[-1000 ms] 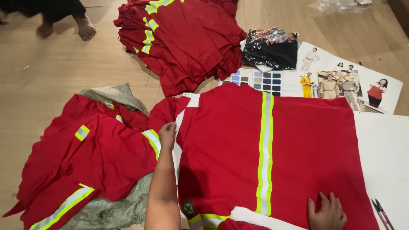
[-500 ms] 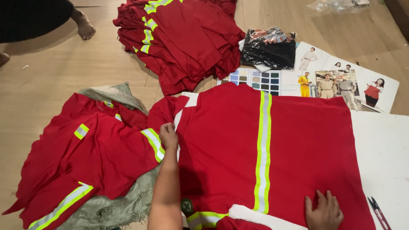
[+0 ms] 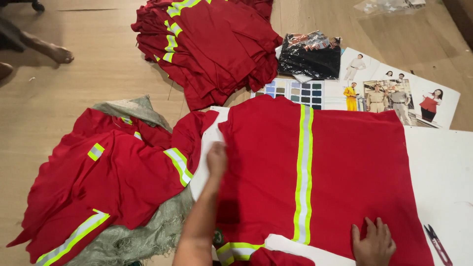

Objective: Trimming loose threads and folding red uniform jackets on a flat board.

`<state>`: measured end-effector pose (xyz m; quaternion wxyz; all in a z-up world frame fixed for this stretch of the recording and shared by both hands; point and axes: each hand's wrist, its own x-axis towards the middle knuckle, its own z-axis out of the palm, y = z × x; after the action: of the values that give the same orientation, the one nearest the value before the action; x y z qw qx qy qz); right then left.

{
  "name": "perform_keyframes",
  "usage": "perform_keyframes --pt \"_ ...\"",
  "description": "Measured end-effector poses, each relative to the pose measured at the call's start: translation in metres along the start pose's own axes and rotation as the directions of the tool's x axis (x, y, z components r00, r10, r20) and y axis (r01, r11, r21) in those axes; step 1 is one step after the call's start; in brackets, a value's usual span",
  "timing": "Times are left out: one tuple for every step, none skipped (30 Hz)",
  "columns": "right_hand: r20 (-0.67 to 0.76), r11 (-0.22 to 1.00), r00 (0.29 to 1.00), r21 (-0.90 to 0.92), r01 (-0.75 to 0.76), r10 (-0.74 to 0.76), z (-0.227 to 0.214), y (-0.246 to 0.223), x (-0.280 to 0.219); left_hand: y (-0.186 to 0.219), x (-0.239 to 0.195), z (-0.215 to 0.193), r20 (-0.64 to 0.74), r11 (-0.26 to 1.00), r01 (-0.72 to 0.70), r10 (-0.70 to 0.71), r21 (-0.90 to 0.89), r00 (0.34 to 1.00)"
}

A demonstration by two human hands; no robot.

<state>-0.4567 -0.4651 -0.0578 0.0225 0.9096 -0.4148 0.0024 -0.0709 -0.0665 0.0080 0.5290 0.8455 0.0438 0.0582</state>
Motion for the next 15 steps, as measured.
perform_keyframes --pt "0.001 1.0 1.0 0.002 -0.002 0.002 -0.004 -0.001 0.001 -0.002 -0.02 0.021 0.001 1.0 -0.002 0.002 0.002 1.0" --pt "0.046 0.999 0.999 0.051 -0.007 0.005 -0.009 -0.002 0.001 -0.004 -0.041 0.042 0.099 0.941 -0.256 0.24 0.223 0.966" --pt "0.091 0.995 0.996 0.1 -0.015 0.006 -0.014 -0.002 0.002 -0.006 -0.063 0.063 0.244 0.772 -0.496 0.432 0.398 0.868" --pt "0.092 0.995 0.996 0.099 -0.017 0.007 -0.015 -0.003 0.002 -0.021 -0.077 0.081 0.246 0.772 -0.497 0.432 0.398 0.868" --pt "0.075 0.995 0.997 0.096 -0.003 -0.004 -0.016 -0.003 0.002 -0.036 -0.092 0.098 0.332 0.637 -0.616 0.52 0.463 0.787" --pt "0.057 0.996 0.998 0.092 0.01 -0.015 -0.017 -0.003 0.002 -0.052 -0.107 0.116 0.425 0.48 -0.717 0.584 0.506 0.692" --pt "0.058 0.996 0.998 0.091 0.007 -0.013 -0.02 -0.005 0.002 -0.057 -0.109 0.12 0.426 0.48 -0.718 0.584 0.504 0.691" --pt "0.106 0.995 0.994 0.099 0.008 -0.019 -0.023 -0.005 0.004 -0.061 -0.112 0.125 0.424 0.481 -0.697 0.561 0.533 0.711" --pt "0.154 0.994 0.988 0.107 0.008 -0.025 -0.027 -0.005 0.005 -0.065 -0.116 0.13 0.42 0.48 -0.675 0.537 0.561 0.731" --pt "0.154 0.994 0.988 0.106 0.007 -0.023 -0.031 0.001 0.01 -0.057 -0.119 0.123 0.421 0.48 -0.676 0.538 0.559 0.73" --pt "0.17 0.995 0.982 0.068 0.067 -0.077 -0.036 0.006 0.015 -0.049 -0.123 0.115 0.379 0.483 -0.681 0.581 0.551 0.72" --pt "0.188 0.991 0.974 0.031 0.126 -0.13 -0.04 0.01 0.021 -0.041 -0.125 0.108 0.335 0.485 -0.686 0.624 0.542 0.706" --pt "0.186 0.992 0.974 0.031 0.124 -0.128 -0.039 0.028 0.026 -0.04 -0.124 0.105 0.335 0.485 -0.688 0.625 0.541 0.705" --pt "0.031 0.995 0.996 -0.055 0.087 -0.085 -0.039 0.047 0.033 -0.039 -0.123 0.103 0.328 0.65 -0.604 0.508 0.461 0.797" --pt "-0.128 0.99 0.99 -0.135 0.035 -0.052 -0.039 0.066 0.039 -0.039 -0.123 0.101 0.335 0.789 -0.487 0.375 0.375 0.865"
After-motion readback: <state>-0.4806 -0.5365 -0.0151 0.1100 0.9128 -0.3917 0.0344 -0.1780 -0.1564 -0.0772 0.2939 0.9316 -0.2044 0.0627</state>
